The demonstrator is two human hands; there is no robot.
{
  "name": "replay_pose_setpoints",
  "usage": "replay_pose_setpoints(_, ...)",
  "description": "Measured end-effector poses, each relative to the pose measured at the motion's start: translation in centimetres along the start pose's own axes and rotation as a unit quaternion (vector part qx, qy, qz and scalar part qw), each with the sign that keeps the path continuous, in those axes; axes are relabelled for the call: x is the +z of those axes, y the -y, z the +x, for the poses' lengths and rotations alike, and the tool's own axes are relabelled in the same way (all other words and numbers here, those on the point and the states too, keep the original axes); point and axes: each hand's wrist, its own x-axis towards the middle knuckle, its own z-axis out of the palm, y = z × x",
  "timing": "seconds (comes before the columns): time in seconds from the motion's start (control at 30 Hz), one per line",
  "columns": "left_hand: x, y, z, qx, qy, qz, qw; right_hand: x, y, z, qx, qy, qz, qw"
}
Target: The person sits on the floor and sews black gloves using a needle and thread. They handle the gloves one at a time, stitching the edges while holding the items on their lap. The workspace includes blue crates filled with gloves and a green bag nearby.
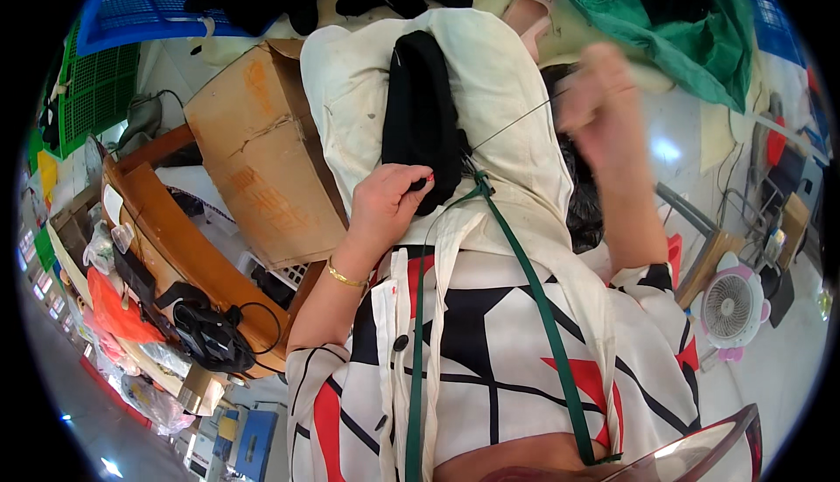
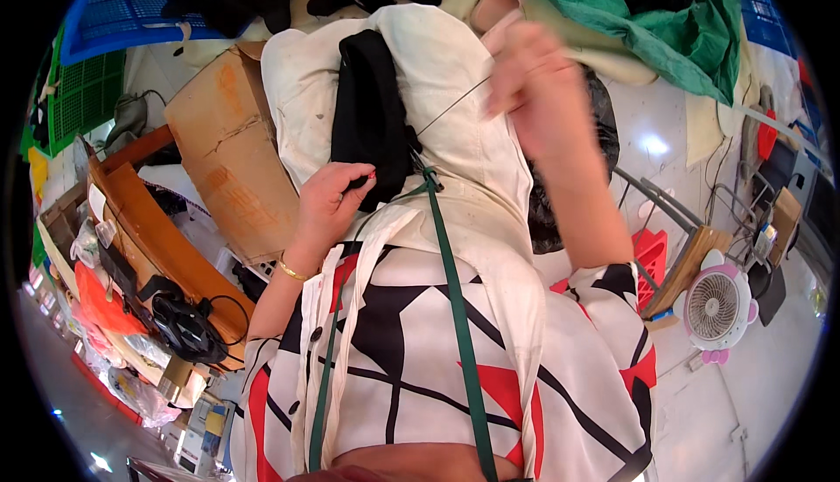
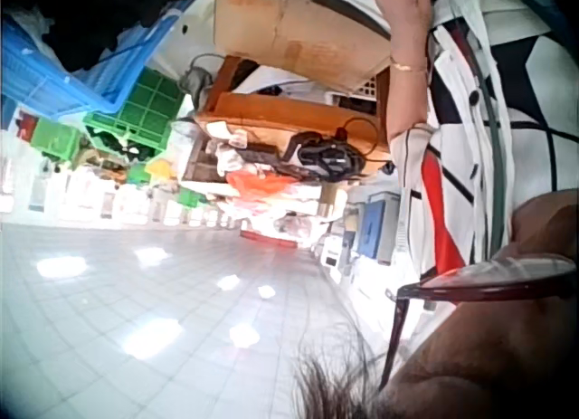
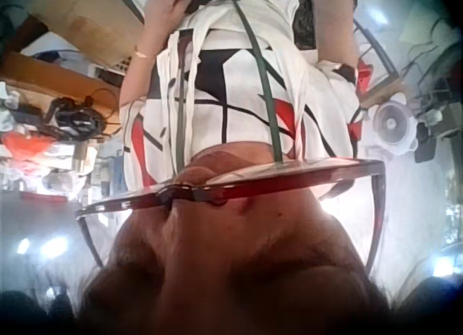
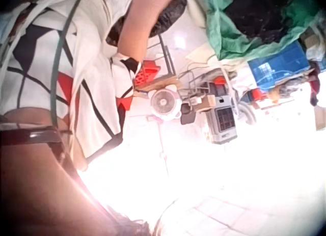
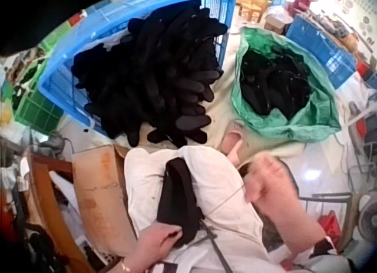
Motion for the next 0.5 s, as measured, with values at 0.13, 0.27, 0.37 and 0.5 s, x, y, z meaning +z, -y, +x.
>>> replay_pose_setpoints(0.13, 0.0, 0.1, 0.3, 0.083, -0.031, 0.036, 0.995, -5.8, 7.1, 0.5, -0.102, -0.124, 0.175, 0.971)
replay_pose_setpoints(0.27, 0.2, 0.3, 0.7, 0.123, -0.048, 0.050, 0.990, -10.0, 9.9, -0.1, -0.165, -0.153, 0.165, 0.960)
replay_pose_setpoints(0.37, 0.1, 0.1, 1.1, 0.127, -0.044, 0.053, 0.989, -11.4, 10.2, -0.2, -0.206, -0.202, 0.133, 0.948)
replay_pose_setpoints(0.5, 0.3, 0.5, 0.9, 0.132, -0.044, 0.048, 0.989, -10.1, 7.7, 0.3, -0.214, -0.208, 0.011, 0.954)
